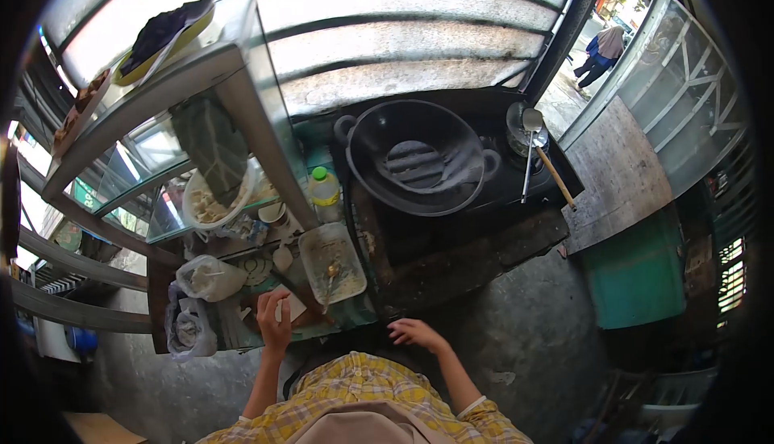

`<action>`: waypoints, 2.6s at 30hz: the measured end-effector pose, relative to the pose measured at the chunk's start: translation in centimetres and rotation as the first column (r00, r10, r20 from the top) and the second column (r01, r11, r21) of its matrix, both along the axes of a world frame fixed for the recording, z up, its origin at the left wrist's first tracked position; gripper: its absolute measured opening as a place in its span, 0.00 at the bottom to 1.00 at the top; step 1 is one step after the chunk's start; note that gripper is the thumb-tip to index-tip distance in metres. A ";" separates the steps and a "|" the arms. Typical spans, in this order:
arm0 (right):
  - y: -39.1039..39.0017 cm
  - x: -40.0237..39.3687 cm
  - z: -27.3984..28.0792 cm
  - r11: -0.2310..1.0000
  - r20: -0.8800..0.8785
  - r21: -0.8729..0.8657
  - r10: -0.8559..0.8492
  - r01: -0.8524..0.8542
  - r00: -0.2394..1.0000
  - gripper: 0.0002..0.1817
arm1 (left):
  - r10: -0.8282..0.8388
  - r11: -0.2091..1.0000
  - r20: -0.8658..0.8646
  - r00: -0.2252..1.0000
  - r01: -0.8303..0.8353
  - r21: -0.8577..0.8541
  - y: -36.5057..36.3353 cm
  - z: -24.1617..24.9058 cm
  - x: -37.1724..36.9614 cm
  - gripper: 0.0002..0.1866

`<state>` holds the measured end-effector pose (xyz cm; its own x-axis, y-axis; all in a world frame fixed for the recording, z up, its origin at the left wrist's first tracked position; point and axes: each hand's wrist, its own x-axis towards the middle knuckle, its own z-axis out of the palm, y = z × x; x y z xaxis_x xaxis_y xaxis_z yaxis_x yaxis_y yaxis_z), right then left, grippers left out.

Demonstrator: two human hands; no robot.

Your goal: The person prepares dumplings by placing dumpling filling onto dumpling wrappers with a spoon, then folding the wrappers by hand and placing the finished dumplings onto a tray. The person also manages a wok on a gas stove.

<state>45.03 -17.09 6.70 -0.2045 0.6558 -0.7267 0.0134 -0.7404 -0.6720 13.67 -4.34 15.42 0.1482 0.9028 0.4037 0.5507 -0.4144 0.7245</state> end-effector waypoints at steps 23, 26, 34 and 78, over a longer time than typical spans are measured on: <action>9.2 -24.2 -3.4 0.676 0.857 0.503 -0.314 -0.538 0.408 0.22 | -0.152 0.937 -0.394 0.906 0.006 -0.348 -0.1 -13.9 -13.1 0.44; 9.1 -24.8 -5.5 0.512 0.812 0.567 -0.480 -0.645 0.332 0.23 | -0.174 0.945 -0.475 0.862 0.011 -0.326 -0.5 -14.8 -12.0 0.49; 7.5 -24.3 -7.1 0.744 0.749 0.583 -0.337 -0.326 0.571 0.21 | -0.204 0.934 -0.510 0.836 0.010 -0.358 0.4 -15.5 -12.0 0.52; 6.1 -26.6 -4.6 0.889 0.718 0.346 -0.045 -0.300 0.694 0.18 | -0.274 0.946 -0.489 0.828 0.141 -0.291 -2.7 -15.4 -14.7 0.35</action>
<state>18.43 -10.96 2.15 0.1367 0.9234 -0.3587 0.6712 -0.3527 -0.6520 -1.02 -7.09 -0.02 0.4694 0.8830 -0.0028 0.7904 -0.4188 0.4471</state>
